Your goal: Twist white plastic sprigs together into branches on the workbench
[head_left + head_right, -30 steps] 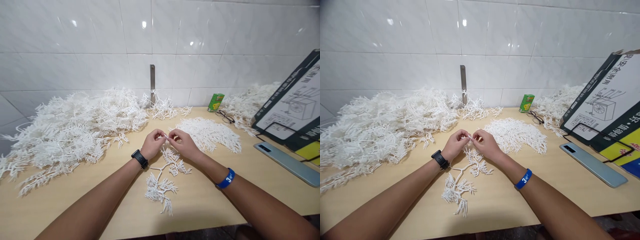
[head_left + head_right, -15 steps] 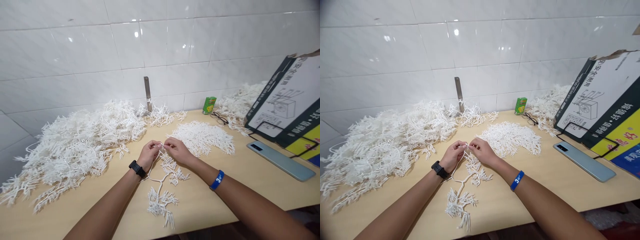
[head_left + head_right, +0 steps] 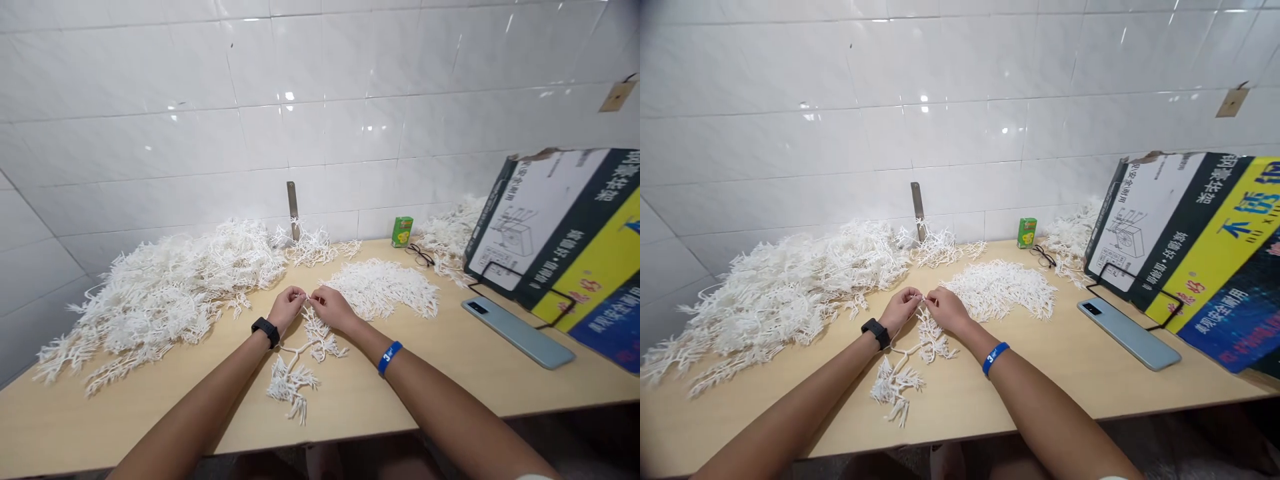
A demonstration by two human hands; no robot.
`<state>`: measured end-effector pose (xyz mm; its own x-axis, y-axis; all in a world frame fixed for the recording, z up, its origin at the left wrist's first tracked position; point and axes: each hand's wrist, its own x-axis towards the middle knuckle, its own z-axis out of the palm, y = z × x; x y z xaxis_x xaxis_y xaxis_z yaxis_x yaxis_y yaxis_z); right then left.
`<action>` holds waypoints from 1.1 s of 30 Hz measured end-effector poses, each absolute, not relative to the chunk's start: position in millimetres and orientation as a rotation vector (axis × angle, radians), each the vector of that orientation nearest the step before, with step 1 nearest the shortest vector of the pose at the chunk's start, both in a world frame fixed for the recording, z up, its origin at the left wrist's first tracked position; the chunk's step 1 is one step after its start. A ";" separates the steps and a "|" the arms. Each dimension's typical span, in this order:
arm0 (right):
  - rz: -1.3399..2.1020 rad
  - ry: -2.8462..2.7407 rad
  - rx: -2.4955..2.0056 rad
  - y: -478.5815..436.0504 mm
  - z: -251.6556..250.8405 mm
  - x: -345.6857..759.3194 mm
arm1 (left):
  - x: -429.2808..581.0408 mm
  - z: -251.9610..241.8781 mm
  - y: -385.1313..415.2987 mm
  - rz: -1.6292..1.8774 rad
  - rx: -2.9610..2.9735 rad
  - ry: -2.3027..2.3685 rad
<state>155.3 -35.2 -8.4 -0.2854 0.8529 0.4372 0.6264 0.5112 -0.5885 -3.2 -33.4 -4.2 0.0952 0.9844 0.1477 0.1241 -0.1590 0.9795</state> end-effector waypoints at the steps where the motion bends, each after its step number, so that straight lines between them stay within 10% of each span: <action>1: 0.386 -2.025 -1.222 -35.0 -7.9 155.3 | -2.7 -5.2 -32.8 1.197 1.503 1.192; 33: 0.312 -2.126 -1.266 -37.5 3.1 153.8 | -1.5 -8.1 -34.1 1.159 1.863 1.465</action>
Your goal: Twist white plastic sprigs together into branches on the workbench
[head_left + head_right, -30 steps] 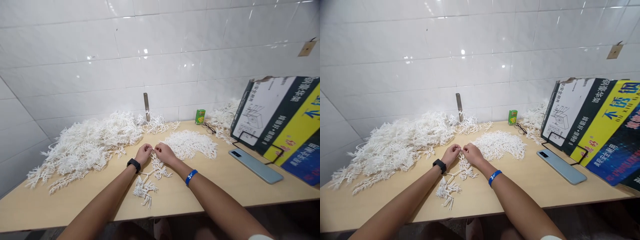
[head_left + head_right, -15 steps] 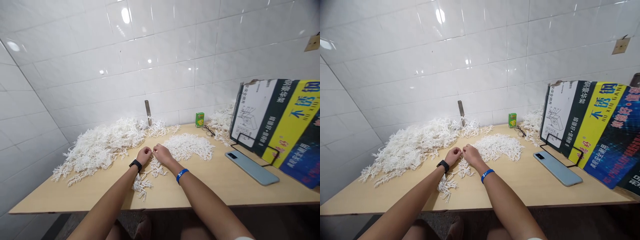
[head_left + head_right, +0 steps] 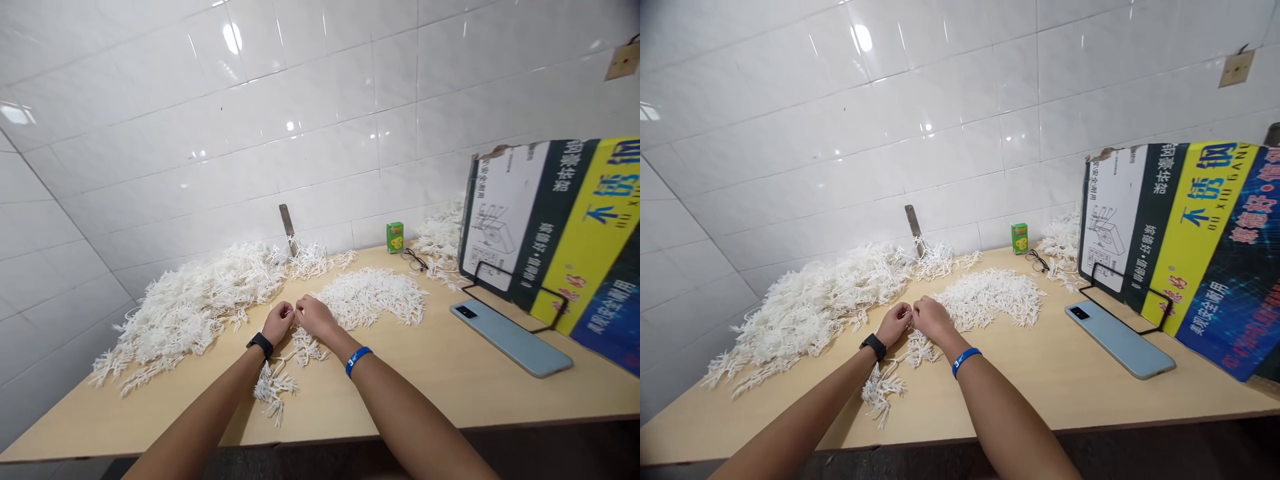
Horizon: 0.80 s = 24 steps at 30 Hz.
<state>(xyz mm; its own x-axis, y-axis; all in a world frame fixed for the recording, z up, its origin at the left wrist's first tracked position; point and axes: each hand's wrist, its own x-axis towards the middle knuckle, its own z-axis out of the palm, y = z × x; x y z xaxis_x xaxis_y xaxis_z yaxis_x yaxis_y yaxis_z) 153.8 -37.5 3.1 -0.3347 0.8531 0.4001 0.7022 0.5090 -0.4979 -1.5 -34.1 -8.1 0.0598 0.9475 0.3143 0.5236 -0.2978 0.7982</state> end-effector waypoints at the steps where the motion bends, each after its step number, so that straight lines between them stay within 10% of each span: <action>1: 0.316 -2.116 -1.253 -37.1 2.2 153.1 | -0.8 -7.7 -35.1 1.169 1.866 1.470; 24: 0.200 -2.019 -1.280 -28.7 -2.3 163.6 | 1.3 3.8 -15.8 0.997 1.515 1.102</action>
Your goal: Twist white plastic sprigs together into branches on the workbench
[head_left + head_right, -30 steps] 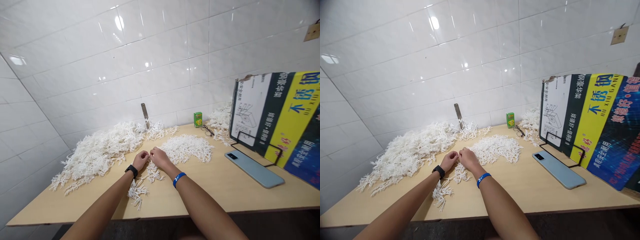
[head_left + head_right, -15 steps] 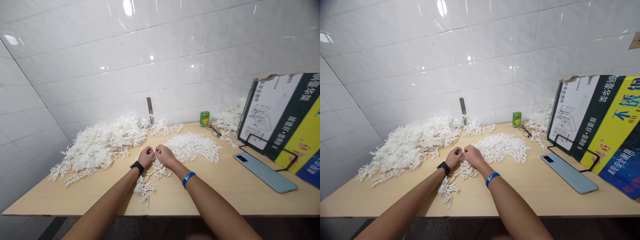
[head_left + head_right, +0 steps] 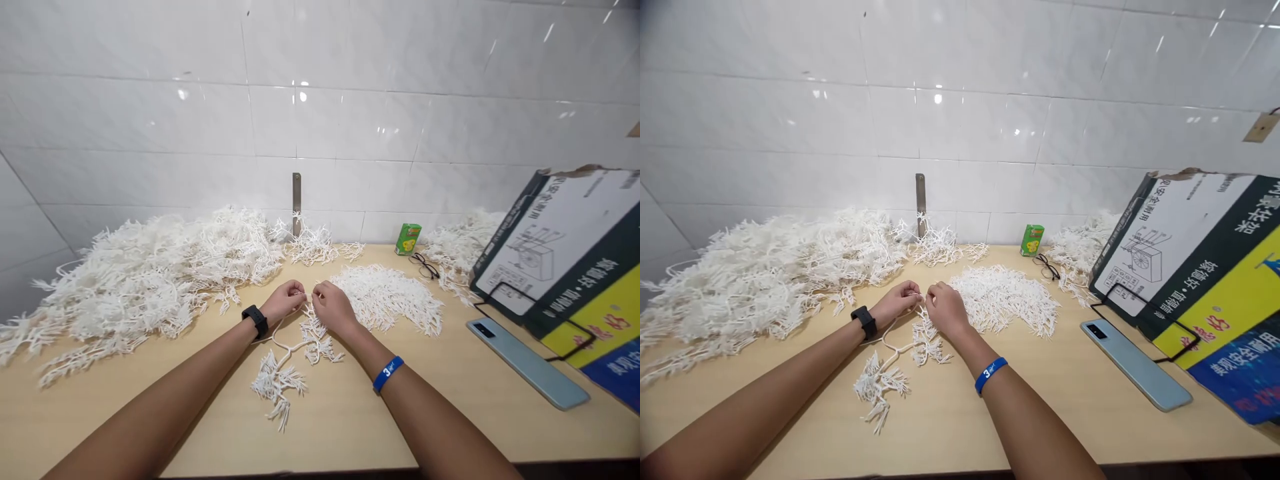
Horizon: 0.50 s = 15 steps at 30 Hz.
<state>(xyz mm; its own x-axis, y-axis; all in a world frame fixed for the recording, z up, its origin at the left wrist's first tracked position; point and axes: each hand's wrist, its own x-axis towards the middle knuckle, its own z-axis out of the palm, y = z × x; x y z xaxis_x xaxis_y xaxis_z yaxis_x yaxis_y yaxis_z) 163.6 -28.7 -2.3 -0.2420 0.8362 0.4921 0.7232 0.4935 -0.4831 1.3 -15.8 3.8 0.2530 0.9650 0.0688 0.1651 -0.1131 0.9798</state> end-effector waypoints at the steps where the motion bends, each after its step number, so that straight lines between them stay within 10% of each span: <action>1: 0.230 -1.980 -1.247 -27.8 -2.9 163.7 | 0.7 4.0 -15.0 0.992 1.520 1.087; 15: 0.412 -1.855 -1.009 -26.2 -3.6 158.2 | -4.2 2.0 -18.1 1.137 1.809 1.192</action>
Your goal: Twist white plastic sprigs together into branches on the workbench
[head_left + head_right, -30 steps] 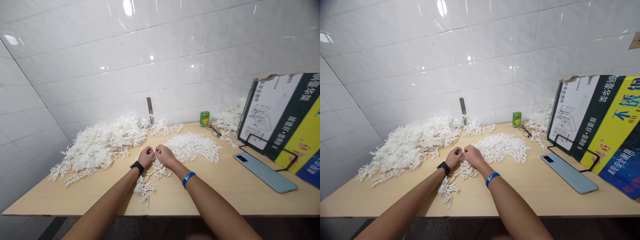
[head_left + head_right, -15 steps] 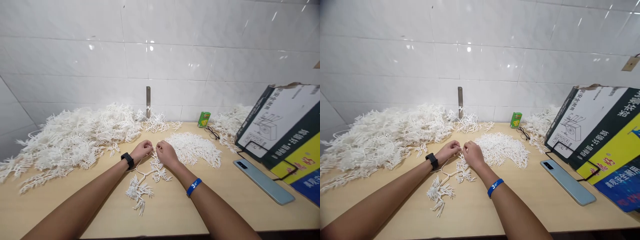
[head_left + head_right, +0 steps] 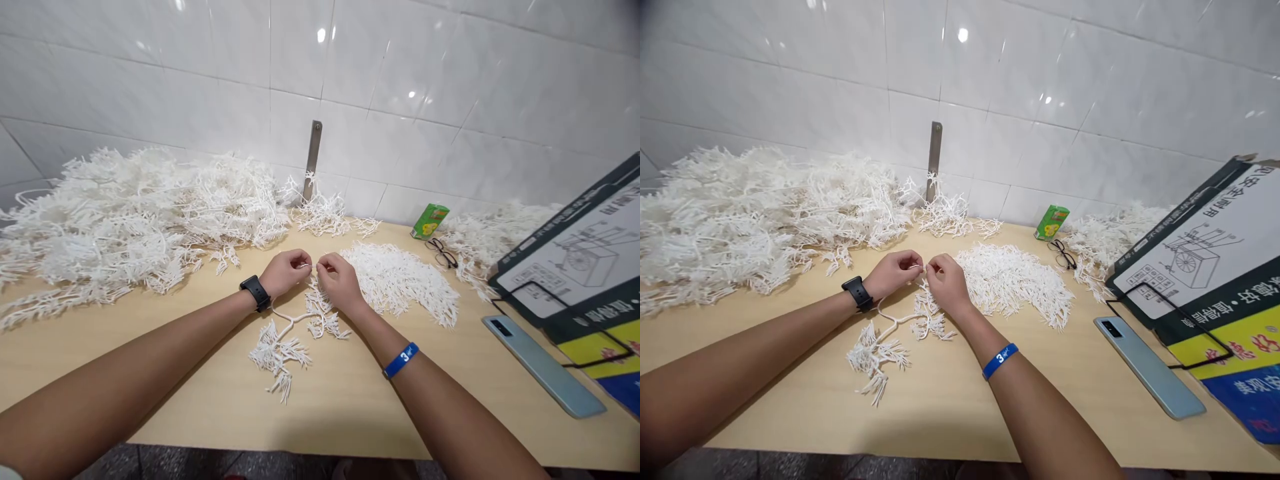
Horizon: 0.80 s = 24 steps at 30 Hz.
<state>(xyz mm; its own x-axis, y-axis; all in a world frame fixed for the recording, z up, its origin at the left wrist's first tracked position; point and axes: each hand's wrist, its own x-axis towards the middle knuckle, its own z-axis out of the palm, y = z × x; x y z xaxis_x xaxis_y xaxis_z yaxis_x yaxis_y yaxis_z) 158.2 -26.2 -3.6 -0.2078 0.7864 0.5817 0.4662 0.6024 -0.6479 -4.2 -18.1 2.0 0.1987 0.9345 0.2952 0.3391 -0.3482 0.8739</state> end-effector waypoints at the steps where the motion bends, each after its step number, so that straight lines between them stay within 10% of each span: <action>1: 0.429 -1.853 -1.005 -27.0 -3.4 157.6 | -4.3 1.3 -18.5 1.136 1.844 1.218; 24: 0.296 -1.864 -1.068 -21.7 -4.5 163.0 | -3.7 4.3 -26.3 1.031 1.728 1.173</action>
<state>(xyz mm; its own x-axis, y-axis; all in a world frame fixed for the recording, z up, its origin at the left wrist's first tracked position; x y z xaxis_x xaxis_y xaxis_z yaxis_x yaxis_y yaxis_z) 163.0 -21.7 -4.5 -0.1838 0.7742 0.6057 0.5489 0.5919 -0.5902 -3.7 -26.3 4.3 0.2413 0.9520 0.1884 0.3091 -0.2595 0.9150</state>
